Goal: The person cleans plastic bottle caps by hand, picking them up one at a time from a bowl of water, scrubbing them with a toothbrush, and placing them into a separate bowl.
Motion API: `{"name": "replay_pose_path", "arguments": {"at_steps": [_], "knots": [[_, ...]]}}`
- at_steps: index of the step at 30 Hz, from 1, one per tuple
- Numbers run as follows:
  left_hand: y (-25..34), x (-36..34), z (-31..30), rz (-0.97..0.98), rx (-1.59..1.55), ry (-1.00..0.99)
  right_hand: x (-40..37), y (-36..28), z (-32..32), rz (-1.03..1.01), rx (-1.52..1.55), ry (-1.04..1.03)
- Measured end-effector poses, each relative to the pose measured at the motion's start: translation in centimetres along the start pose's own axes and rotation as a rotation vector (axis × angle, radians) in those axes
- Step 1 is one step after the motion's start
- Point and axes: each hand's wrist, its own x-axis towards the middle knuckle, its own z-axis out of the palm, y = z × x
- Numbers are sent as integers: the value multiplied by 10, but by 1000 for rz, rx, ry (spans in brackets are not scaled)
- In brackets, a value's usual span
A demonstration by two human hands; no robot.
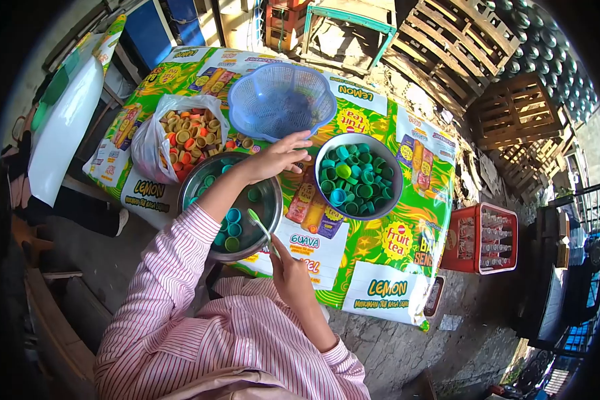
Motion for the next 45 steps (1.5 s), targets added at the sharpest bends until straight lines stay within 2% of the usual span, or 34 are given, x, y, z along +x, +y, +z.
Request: {"name": "replay_pose_path", "arguments": {"at_steps": [2,4,6,7,8,10,13,14,16,20,26,30,31,34,37,40,42,43,45], "knots": [[-3,-21,-33,178,85,69,-1,1,-2,-15,-24,30],[0,-56,-61,208,210,195,-3,4,-2,-20,-28,10],[-28,-81,-81,274,363,381,-3,8,-1,-2,-101,-36],[-29,-98,-79,274,592,460,-2,9,0,-8,-121,-52],[-29,-113,-73,215,621,478,-1,8,0,-12,-118,-69],[-37,-133,-63,345,959,421,1,7,-1,27,-111,-101],[-56,-148,-51,138,1015,365,5,10,0,21,-84,-93],[-59,-154,-52,133,1012,370,6,12,1,22,-53,-67],[-61,-165,-52,54,1137,457,7,17,2,-55,-124,-34],[-86,-173,-57,105,1222,483,9,14,1,-16,-113,-29],[-85,-168,-55,100,1227,488,15,0,2,-88,-225,-44],[-75,-166,-54,126,1150,522,17,-6,1,2,-85,-87],[-71,-166,-53,186,1063,533,17,-6,1,38,-14,-107],[-53,-169,-47,266,943,557,15,-16,0,14,132,-111],[-34,-172,-41,360,865,596,14,-30,-4,-20,152,-105],[-24,-172,-40,423,738,595,12,-39,-10,-7,129,-93],[-24,-170,-41,577,601,573,10,-44,-13,-4,142,-98],[-24,-169,-38,576,601,573,9,-46,-15,-3,154,-103],[-26,-166,-31,557,169,535,10,-51,-17,12,155,-119]]}}
